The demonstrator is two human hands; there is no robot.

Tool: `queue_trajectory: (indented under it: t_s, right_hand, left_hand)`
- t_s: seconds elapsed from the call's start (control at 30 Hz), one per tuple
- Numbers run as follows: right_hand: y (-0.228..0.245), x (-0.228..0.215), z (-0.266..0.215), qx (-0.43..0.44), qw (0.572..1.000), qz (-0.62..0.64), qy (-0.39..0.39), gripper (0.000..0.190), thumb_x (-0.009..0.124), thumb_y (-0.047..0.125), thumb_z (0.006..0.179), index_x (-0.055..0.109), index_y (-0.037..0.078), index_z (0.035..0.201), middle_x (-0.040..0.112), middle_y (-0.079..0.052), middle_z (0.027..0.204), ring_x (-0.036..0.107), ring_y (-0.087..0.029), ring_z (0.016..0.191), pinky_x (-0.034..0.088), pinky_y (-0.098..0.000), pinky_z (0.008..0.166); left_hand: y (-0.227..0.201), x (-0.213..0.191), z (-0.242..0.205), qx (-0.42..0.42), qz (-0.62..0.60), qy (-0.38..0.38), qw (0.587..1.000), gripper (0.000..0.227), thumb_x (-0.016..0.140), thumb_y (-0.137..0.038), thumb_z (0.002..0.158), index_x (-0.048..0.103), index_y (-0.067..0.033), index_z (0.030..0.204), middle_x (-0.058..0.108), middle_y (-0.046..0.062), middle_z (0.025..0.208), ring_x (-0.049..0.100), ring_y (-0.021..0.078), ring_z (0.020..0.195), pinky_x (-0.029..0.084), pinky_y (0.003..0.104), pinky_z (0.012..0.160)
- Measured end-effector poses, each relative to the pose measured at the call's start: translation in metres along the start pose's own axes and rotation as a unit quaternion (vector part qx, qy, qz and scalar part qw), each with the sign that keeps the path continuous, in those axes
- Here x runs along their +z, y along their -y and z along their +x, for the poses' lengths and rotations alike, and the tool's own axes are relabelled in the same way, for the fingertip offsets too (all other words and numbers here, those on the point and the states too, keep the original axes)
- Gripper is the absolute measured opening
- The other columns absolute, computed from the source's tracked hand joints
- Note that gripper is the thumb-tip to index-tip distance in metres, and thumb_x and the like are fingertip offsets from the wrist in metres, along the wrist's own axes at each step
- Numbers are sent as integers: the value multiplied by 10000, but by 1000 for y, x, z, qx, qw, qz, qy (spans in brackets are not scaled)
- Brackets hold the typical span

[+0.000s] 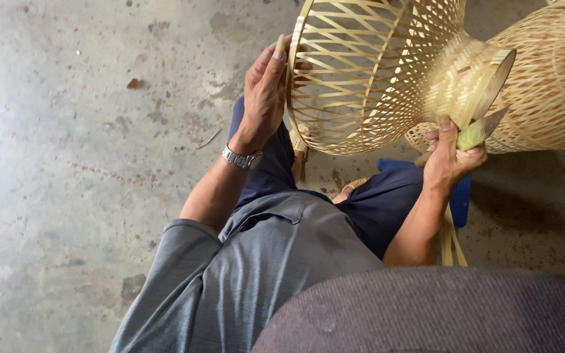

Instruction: The person weaves a bamboo basket by hand, using a knife to trim strips and fitting them into the woven structure while sitting on the floor.

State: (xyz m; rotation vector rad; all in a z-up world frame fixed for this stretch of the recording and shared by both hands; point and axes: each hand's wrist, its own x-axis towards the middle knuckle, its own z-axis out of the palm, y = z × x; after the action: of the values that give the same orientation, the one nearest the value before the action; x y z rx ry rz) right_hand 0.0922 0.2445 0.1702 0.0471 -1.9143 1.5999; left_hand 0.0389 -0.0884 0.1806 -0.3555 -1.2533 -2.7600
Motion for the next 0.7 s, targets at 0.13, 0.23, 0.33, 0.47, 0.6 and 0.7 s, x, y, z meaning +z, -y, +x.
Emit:
queue_trajectory:
  t_s: [0.13, 0.23, 0.33, 0.47, 0.6, 0.7]
  right_hand:
    - [0, -2, -10, 1, 1000, -2, 11, 198, 778, 111, 1083, 690, -63, 1048, 717, -102, 901, 640, -137, 653, 440, -247, 547]
    - [0, -6, -12, 2, 1000, -3, 14, 199, 770, 109, 1103, 697, -63, 1035, 712, -102, 884, 642, -140, 668, 436, -237, 530]
    - [1, -8, -11, -2, 1000, 10, 11, 198, 772, 107, 1089, 682, -60, 1035, 705, -98, 892, 637, -132, 665, 440, -243, 538]
    - [1, -6, -12, 5, 1000, -18, 9, 189, 763, 107, 1081, 694, -57, 1017, 695, -93, 828, 613, -119, 619, 439, -246, 526]
    - [-4, -5, -12, -8, 1000, -10, 18, 192, 764, 104, 1090, 683, -57, 1026, 691, -100, 828, 612, -126, 624, 441, -229, 492]
    - [-7, -3, -13, -7, 1000, 1, 21, 183, 752, 106, 1095, 688, -57, 1039, 698, -103, 841, 624, -130, 615, 454, -233, 498]
  left_hand:
    - [-3, -2, -7, -41, -36, -25, 998, 386, 688, -252, 1049, 600, -40, 1359, 706, 57, 1174, 685, 139, 973, 571, 308, 827]
    - [-1, -1, -4, -65, -52, -31, 996, 344, 715, -214, 1041, 623, -23, 1311, 710, 57, 1098, 668, 129, 905, 569, 300, 772]
    - [2, 0, -1, -70, -54, -46, 995, 322, 729, -175, 1007, 630, -13, 1266, 723, 53, 1061, 665, 116, 875, 563, 281, 727]
    - [7, -6, 1, -68, -78, -40, 994, 295, 736, -115, 1017, 632, 10, 1263, 714, 56, 1056, 663, 113, 897, 575, 280, 777]
    - [10, -12, 2, -58, -78, -37, 995, 277, 745, -77, 1032, 637, 19, 1267, 704, 61, 1045, 650, 114, 871, 570, 278, 757]
    - [11, -14, 3, -48, -66, -47, 996, 296, 735, -64, 1009, 628, 25, 1270, 714, 72, 1088, 661, 118, 897, 584, 282, 784]
